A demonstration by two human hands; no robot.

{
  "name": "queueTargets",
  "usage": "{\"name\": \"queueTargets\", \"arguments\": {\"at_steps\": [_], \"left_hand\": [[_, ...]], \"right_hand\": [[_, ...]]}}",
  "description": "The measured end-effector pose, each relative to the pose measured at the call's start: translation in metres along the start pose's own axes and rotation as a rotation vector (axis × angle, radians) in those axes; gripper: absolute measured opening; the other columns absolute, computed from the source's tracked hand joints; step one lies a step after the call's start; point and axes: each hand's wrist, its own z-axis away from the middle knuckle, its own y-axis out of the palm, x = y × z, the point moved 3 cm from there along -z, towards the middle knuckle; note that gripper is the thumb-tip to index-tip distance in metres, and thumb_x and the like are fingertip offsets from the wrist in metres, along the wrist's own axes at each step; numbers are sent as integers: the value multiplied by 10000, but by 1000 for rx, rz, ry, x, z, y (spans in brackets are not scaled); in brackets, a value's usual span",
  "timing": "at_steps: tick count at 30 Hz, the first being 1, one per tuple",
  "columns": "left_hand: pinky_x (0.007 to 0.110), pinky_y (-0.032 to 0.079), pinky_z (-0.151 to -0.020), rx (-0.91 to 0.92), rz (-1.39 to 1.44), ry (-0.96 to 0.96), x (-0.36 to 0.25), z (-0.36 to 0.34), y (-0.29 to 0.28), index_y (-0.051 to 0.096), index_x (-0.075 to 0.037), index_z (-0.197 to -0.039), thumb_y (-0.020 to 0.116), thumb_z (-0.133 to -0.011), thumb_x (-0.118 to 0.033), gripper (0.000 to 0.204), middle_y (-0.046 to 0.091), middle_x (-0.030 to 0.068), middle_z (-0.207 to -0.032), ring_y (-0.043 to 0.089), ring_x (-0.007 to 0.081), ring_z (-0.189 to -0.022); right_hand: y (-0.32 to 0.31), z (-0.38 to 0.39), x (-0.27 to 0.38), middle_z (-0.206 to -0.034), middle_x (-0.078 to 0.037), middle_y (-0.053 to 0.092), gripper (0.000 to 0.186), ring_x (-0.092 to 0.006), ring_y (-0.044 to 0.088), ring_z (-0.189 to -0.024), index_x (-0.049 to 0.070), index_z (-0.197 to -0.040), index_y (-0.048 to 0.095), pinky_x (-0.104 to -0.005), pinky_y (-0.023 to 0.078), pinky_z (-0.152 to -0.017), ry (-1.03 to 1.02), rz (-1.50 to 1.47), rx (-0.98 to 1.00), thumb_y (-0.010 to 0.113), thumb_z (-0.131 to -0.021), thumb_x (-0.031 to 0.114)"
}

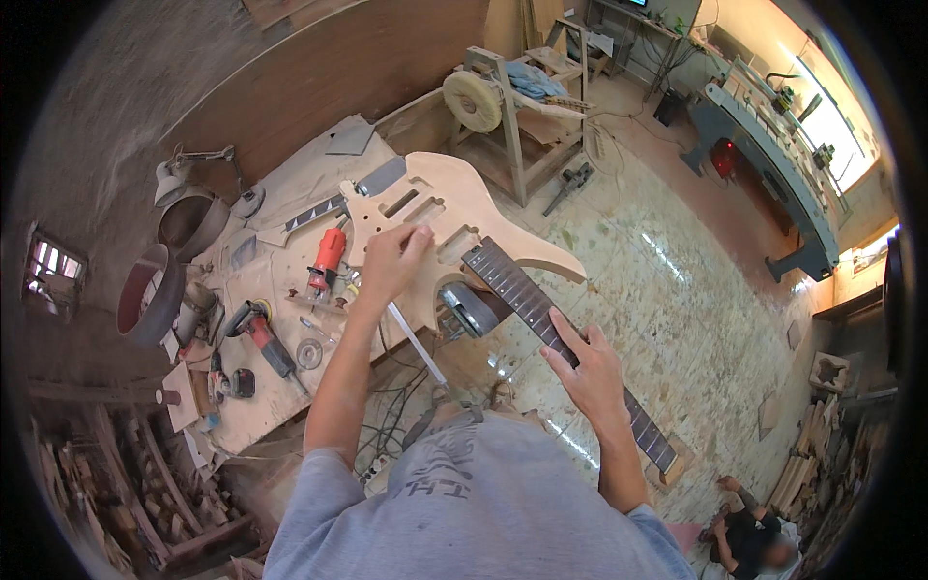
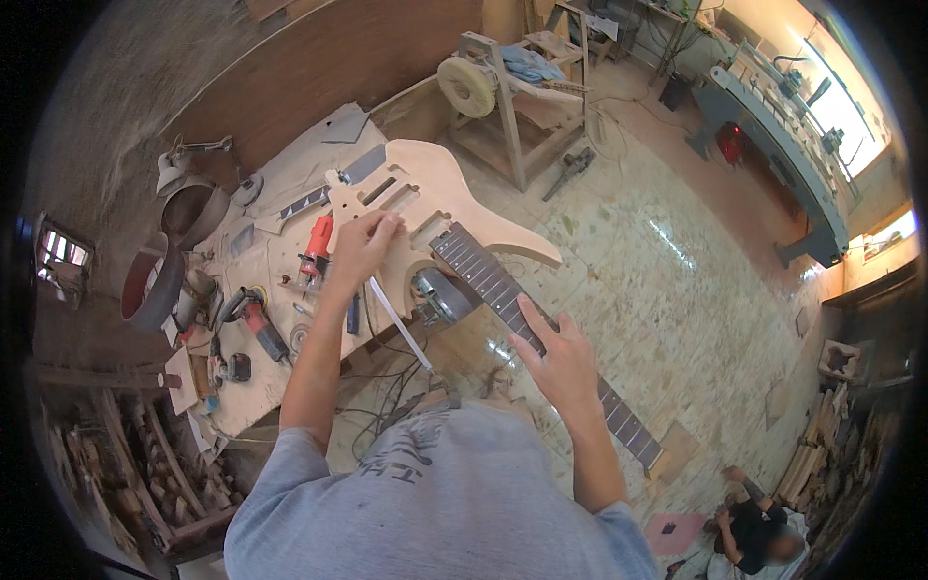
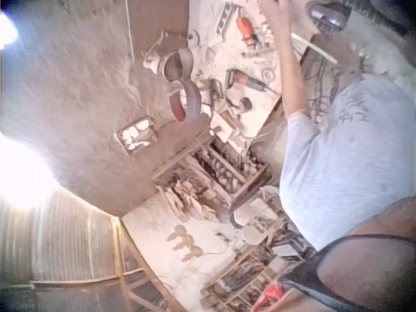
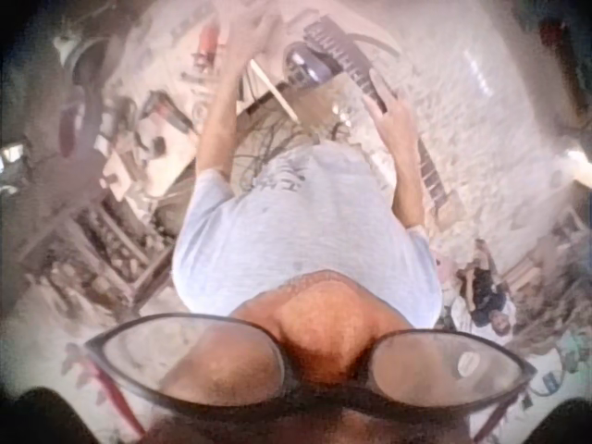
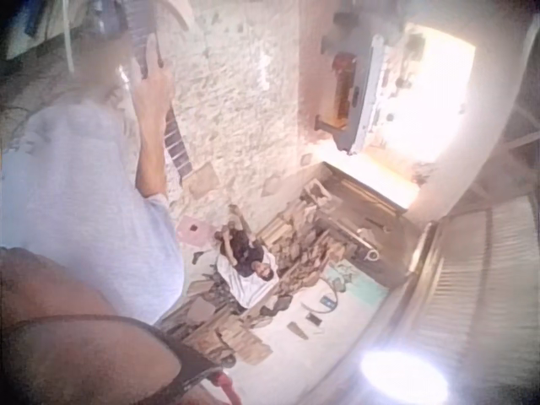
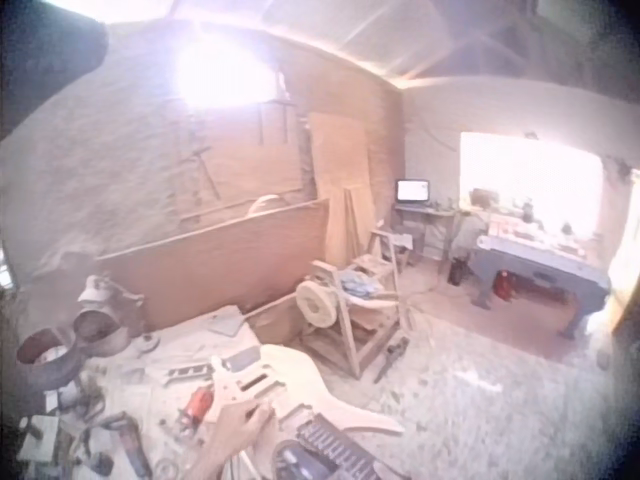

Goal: The person uses a handheld router and various manual tools to shape and hollow out sections of a wooden guitar body on a workbench.

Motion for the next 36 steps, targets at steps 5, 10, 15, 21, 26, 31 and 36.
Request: {"name": "queueTargets", "arguments": {"at_steps": [5,10,15,21,26,31,36], "left_hand": [[353,560,-808,171,-76,93,-21,-4,19,791,-15,-1158,638,-1044,-333,371,794,152,-948,738,238,-851],[416,568,-818,203,-108,223,-25,-12,36,805,-29,-1127,689,-1003,-358,371,781,205,-919,748,345,-861],[445,540,-953,252,-176,95,-31,-28,39,738,-70,-1317,759,-933,-482,563,716,219,-1280,699,347,-1115],[633,193,-1263,310,-582,110,-27,-46,53,401,-87,-1649,882,-659,-690,1256,247,314,-1723,220,568,-1565],[597,224,-1286,447,-631,53,-15,-55,51,340,-114,-1681,886,-633,-705,1321,213,286,-1748,174,563,-1594],[559,283,-1280,523,-699,-79,-46,-52,42,324,-112,-1684,944,-651,-548,1281,188,276,-1756,176,550,-1597],[547,300,-1279,629,-837,-250,-76,-64,62,229,-109,-1708,973,-679,-264,1279,161,315,-1744,183,558,-1590]], "right_hand": [[4,-2,9,-1054,-232,620,637,-398,677,-880,339,-1549,584,-489,568,-781,0,112,37,773,-943,398],[-1,-9,19,-1108,-250,628,647,-420,691,-924,323,-1576,544,-493,580,-803,7,167,114,747,-966,392],[7,-10,11,-1191,-264,633,667,-435,688,-942,321,-1611,490,-493,584,-827,-50,231,144,723,-988,373],[4,-12,6,-1199,-250,641,671,-401,700,-931,302,-1604,495,-470,587,-820,-61,187,174,733,-980,362],[3,-18,-3,-1141,-220,646,702,-387,700,-907,301,-1588,516,-454,590,-798,-86,109,155,775,-938,353],[5,-24,-7,-1131,-191,648,769,-387,704,-814,311,-1585,522,-439,593,-766,-51,-17,273,825,-880,352],[-27,-16,-43,-1114,-255,706,672,-473,714,-878,179,-1567,526,-492,583,-803,169,-476,513,758,-949,302]]}}
